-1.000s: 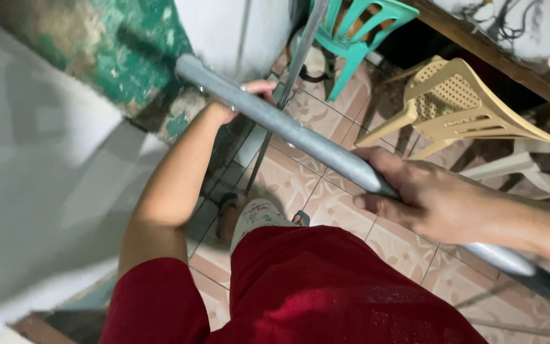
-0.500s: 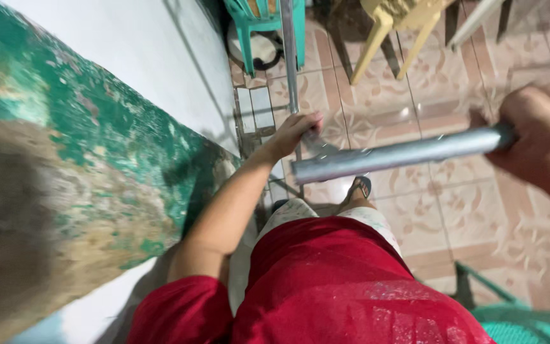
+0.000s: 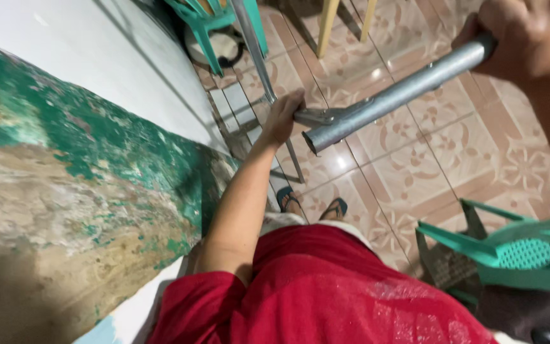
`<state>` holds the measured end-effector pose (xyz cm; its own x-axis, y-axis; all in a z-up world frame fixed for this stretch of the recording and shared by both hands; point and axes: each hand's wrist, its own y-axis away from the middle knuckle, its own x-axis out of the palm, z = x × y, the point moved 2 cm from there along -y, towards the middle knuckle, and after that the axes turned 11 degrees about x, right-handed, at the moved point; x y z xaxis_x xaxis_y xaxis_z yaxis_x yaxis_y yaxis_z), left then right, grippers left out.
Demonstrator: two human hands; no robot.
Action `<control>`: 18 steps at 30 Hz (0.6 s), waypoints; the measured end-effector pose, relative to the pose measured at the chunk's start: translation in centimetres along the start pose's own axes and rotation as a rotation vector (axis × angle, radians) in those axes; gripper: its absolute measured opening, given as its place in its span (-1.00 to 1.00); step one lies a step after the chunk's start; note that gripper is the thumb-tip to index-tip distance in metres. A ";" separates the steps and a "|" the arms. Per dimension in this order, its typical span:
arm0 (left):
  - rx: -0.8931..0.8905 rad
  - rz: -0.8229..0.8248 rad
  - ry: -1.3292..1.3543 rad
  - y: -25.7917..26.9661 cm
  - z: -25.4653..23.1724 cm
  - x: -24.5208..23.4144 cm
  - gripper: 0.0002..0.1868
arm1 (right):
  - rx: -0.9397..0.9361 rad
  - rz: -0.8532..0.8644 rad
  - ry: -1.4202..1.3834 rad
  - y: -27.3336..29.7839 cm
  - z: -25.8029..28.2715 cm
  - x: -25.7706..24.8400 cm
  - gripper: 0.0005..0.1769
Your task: The person assembles a metal frame by connecting several metal poles together, aligning the joints, and inserting small metal pins to secure the structure.
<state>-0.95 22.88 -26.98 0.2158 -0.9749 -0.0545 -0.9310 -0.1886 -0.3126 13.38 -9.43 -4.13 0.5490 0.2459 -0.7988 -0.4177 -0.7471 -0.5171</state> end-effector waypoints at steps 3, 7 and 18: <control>0.003 -0.006 0.028 0.6 0.0 -0.2 -0.46 | -0.018 0.100 -0.243 -0.8 1.0 -1.6 -0.73; -0.073 -0.021 0.148 1.2 0.8 -0.6 -0.42 | -0.049 -0.053 0.245 -1.7 2.4 -2.5 -0.70; 0.059 -0.111 0.132 2.2 12.8 -4.2 -0.52 | 0.099 0.067 0.049 -4.3 5.6 -3.0 -0.83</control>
<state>-0.14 28.06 -39.55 0.2725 -0.9562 0.1072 -0.8838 -0.2928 -0.3650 9.46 -3.47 -1.23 0.5510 0.1653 -0.8180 -0.5229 -0.6955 -0.4928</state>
